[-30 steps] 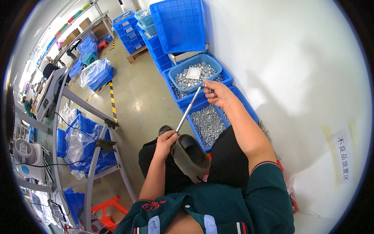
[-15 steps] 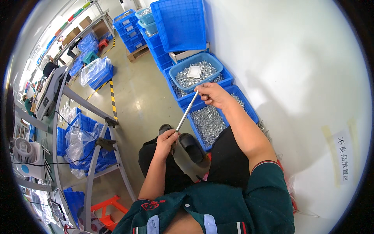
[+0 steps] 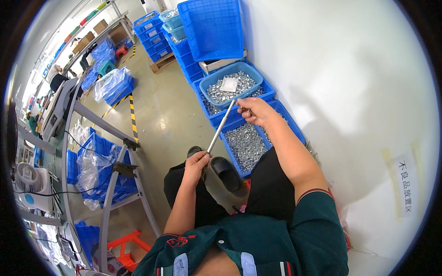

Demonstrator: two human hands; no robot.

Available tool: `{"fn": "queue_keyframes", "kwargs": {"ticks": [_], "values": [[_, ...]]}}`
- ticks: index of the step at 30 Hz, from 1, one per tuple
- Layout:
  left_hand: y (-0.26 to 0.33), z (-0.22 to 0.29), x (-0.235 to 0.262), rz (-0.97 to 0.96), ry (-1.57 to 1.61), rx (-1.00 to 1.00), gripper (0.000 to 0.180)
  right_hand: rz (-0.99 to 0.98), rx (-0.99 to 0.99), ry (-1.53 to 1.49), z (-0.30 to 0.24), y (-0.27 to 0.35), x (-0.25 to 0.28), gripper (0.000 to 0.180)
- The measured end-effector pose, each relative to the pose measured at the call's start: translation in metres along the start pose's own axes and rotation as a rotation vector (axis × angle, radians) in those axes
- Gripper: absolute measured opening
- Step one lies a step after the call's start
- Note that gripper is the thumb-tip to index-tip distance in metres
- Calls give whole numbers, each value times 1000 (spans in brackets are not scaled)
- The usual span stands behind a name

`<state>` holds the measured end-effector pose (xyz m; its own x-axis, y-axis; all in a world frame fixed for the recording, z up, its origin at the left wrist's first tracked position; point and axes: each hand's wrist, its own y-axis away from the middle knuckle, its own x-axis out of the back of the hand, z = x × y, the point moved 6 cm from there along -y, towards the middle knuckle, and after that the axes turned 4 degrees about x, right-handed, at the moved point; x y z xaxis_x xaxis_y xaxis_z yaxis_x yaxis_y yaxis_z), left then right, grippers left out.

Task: The person is sliding small metal collars or rings onto a thin metal rod.

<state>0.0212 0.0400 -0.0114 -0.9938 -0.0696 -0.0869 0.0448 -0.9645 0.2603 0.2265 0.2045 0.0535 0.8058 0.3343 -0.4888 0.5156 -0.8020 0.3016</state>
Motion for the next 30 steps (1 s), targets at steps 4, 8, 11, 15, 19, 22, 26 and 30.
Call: {"fn": "queue_keyframes", "kwargs": {"ticks": [4, 8, 11, 15, 19, 22, 26, 30], "values": [[1, -2, -1, -34, -34, -21, 19, -7, 53, -48, -5, -2, 5, 25], [3, -1, -3, -53, -66, -10, 18, 12, 67, -80, -7, 1, 2, 27], [4, -1, -3, -54, -68, -16, 19, -27, 68, 33, -7, 1, -4, 28], [7, 4, -5, -38, -76, -16, 19, 45, 168, 232, -14, 4, -5, 24], [5, 3, -5, -59, -87, -8, 20, -78, 88, 443, -4, 6, -18, 21], [3, 1, -2, -24, -83, -23, 20, -91, 52, 289, 1, 5, -24, 16], [1, 6, 0, 18, 4, 9, 19, -79, 30, 96, -1, 7, -19, 16], [0, -2, 4, 5, 16, -12, 21, -27, 35, 66, -4, 4, -8, 18]]}}
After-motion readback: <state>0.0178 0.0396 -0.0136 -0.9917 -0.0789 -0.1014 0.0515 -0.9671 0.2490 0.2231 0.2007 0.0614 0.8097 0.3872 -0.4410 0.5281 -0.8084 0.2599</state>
